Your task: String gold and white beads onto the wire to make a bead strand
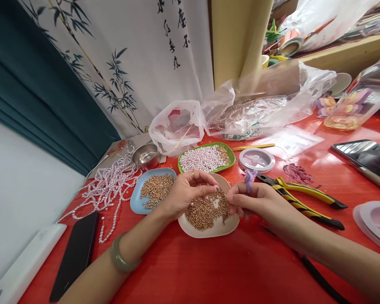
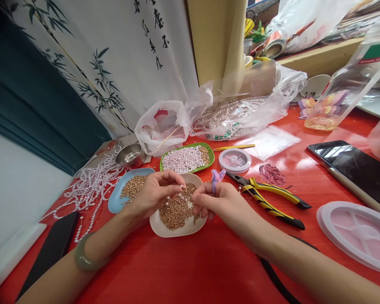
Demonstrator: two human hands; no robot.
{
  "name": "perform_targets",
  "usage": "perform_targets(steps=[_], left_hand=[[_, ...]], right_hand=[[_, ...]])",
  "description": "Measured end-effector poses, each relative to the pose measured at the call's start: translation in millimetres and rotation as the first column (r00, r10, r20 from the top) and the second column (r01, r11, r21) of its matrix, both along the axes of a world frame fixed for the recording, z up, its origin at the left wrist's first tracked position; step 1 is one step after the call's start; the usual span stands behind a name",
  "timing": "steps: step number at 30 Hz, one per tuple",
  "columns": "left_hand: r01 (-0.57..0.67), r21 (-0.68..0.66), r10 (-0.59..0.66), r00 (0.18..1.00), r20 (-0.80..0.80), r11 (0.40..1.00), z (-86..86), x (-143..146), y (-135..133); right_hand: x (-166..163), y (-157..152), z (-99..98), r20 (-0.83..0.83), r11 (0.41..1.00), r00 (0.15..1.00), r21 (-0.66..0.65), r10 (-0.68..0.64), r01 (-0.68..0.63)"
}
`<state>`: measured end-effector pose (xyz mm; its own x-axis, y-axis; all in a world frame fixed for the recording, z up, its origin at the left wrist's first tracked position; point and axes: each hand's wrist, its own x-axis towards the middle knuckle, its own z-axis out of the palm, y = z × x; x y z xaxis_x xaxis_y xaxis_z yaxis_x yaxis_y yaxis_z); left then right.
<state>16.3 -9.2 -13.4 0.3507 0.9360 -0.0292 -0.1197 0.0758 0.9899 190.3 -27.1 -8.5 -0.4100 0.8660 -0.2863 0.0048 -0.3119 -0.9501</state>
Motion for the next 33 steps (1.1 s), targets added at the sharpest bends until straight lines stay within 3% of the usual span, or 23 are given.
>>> perform_targets(steps=[10,33], left_hand=[[-0.017,0.040,0.016,0.999,0.029,0.999,1.5,0.7,-1.6],[-0.021,0.223,0.021,1.000,0.002,0.975,7.6,6.1,-7.9]], right_hand=[[-0.2,2.5,-8.4,-0.052,0.995,0.997,0.082,0.060,-0.055],[0.9,0.2,-3.1,-0.049,0.993,0.999,0.119,0.018,-0.012]])
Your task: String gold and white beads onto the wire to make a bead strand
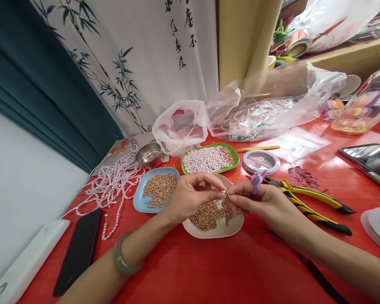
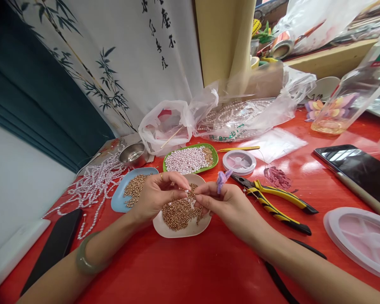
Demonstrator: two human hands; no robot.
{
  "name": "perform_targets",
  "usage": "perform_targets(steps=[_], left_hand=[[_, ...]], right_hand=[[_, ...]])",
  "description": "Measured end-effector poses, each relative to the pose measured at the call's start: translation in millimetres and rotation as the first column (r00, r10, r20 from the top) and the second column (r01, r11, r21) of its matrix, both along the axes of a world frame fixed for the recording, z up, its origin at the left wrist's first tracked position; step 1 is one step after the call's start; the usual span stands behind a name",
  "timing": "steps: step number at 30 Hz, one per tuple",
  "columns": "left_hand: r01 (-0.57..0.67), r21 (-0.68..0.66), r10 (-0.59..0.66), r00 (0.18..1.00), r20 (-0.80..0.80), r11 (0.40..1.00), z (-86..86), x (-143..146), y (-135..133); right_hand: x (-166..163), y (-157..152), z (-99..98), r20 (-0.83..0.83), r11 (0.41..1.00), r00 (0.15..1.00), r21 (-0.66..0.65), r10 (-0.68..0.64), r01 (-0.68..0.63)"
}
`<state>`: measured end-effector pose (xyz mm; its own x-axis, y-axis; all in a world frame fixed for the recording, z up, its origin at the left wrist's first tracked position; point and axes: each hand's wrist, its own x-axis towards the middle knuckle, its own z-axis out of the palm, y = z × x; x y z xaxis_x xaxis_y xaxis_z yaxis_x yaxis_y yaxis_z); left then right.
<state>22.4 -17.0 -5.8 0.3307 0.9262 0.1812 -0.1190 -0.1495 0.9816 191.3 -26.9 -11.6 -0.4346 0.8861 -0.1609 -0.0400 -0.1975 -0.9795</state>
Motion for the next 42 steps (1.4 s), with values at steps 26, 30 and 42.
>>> perform_targets(steps=[26,30,42], left_hand=[[-0.115,-0.048,0.109,0.988,-0.110,0.992,-4.1,-2.5,2.2],[-0.059,-0.068,0.055,0.996,-0.067,0.996,-4.1,-0.3,1.1],[0.040,-0.094,-0.038,0.999,0.023,0.995,-2.3,1.1,-0.5]], right_hand=[[-1.8,0.7,-0.9,0.030,0.999,0.999,-0.042,-0.028,0.029],[-1.4,-0.4,2.6,0.054,1.000,0.998,0.009,-0.021,0.020],[-2.0,-2.7,3.6,0.042,0.999,0.999,0.032,-0.009,0.008]])
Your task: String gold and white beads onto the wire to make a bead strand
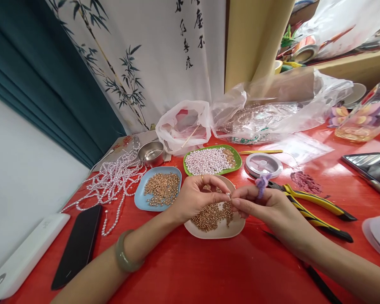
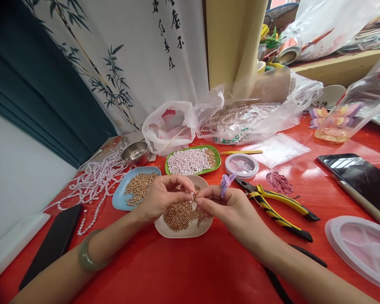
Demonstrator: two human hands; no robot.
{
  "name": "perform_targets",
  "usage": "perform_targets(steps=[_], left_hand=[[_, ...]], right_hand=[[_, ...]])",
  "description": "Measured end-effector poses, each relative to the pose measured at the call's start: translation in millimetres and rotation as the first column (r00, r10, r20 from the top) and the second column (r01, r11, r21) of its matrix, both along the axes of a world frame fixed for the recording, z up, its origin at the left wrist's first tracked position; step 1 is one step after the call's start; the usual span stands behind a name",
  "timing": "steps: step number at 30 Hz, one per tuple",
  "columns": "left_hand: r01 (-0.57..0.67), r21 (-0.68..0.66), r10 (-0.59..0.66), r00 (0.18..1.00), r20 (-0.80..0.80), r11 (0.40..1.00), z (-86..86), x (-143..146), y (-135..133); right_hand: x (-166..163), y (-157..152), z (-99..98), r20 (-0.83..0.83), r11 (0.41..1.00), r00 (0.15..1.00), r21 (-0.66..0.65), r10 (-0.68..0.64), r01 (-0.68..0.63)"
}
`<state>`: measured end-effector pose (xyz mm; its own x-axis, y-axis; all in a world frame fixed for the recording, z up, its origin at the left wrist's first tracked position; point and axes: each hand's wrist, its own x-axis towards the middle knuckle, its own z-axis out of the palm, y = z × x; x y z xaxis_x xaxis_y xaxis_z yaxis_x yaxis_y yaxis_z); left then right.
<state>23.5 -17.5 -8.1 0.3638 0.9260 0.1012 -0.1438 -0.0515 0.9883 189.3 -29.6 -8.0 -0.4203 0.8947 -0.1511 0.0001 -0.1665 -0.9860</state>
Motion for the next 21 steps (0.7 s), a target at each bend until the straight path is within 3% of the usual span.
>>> perform_targets(steps=[12,21], left_hand=[[-0.098,-0.069,0.098,0.995,0.003,0.993,-4.9,-1.3,3.0],[-0.032,-0.092,0.036,0.998,0.042,0.995,-9.6,-2.8,2.2]], right_hand=[[1.6,0.1,1.9,0.015,0.994,0.996,0.050,-0.094,0.093],[0.2,-2.2,4.2,0.029,0.997,0.997,0.018,-0.078,0.078]])
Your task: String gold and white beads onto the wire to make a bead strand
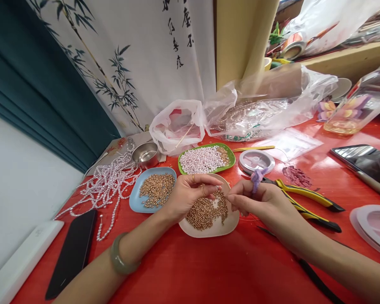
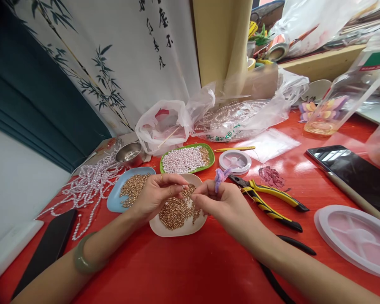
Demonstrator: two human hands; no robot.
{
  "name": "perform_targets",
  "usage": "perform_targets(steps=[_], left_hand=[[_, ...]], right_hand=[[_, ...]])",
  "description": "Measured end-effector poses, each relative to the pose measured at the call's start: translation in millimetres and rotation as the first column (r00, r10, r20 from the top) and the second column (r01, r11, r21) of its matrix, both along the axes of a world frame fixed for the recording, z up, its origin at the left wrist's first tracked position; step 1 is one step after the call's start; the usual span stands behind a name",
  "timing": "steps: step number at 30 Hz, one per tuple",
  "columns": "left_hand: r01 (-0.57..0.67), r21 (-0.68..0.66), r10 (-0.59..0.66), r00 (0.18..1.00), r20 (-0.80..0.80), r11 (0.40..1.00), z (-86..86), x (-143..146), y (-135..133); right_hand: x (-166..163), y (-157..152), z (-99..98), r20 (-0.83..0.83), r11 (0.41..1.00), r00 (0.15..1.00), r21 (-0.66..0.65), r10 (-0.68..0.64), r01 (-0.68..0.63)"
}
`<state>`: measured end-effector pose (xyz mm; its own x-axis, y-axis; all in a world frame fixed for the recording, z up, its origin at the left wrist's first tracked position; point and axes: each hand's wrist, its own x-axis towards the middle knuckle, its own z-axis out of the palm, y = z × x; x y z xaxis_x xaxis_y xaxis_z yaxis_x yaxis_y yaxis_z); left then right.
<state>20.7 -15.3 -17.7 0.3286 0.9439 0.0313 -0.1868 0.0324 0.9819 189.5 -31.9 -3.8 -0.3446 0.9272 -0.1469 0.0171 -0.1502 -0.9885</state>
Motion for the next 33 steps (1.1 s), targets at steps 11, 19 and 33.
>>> perform_targets(steps=[11,19,33], left_hand=[[-0.021,-0.009,0.021,0.997,-0.072,1.000,-0.5,0.5,-1.0],[-0.013,-0.008,0.013,0.997,-0.079,1.000,-0.7,0.9,-1.1],[-0.002,0.105,0.022,0.982,-0.188,0.994,3.3,3.2,-1.9]], right_hand=[[-1.8,1.4,-2.7,-0.028,0.999,1.000,-0.049,0.004,-0.006],[-1.0,2.4,-4.3,-0.018,0.998,1.000,-0.050,0.023,-0.024],[-0.9,2.1,-6.7,-0.014,0.999,1.000,-0.048,0.013,-0.014]])
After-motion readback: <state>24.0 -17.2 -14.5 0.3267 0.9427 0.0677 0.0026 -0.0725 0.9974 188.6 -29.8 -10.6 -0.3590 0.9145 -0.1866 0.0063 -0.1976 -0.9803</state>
